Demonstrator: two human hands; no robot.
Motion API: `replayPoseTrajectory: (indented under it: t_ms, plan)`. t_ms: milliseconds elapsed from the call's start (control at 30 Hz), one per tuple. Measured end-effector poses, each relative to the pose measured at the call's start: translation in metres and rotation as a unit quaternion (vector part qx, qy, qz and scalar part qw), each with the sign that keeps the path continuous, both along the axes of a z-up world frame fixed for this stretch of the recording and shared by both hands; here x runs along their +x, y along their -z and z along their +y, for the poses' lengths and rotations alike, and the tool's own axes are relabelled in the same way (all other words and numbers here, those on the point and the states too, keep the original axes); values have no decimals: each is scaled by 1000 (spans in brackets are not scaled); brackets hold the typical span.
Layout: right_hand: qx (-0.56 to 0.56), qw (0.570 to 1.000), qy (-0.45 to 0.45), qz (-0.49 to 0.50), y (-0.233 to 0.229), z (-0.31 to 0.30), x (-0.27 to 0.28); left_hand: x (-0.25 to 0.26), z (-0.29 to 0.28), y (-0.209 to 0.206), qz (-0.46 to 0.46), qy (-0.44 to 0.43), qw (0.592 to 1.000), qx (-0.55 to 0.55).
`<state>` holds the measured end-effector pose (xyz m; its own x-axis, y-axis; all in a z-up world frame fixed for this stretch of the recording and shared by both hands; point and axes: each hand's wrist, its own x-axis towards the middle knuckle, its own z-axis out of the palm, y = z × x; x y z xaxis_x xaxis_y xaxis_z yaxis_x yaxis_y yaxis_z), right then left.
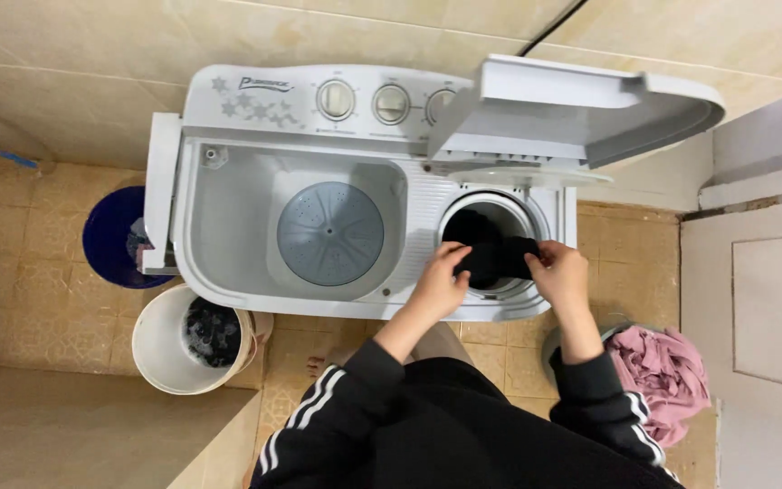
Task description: Washing and rinsing clothes using a twin-tub machine and buckets.
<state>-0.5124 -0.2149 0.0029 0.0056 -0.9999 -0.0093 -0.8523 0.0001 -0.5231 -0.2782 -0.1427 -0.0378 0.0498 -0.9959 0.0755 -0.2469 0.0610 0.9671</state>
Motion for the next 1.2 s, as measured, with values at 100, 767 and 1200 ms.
replayPoseTrajectory:
  t_ms: [100, 767, 1200]
  plan:
    - [12, 1000, -8, -7, 47, -22, -11, -28, -15, 11, -117, 24, 993, 1]
    - [270, 838, -406, -246, 7, 78, 269, 182, 169, 25, -227, -398, 884, 92]
    - [306, 751, -581, -65, 228, 260, 514, 309, 392, 188, -105, -584, 721, 358]
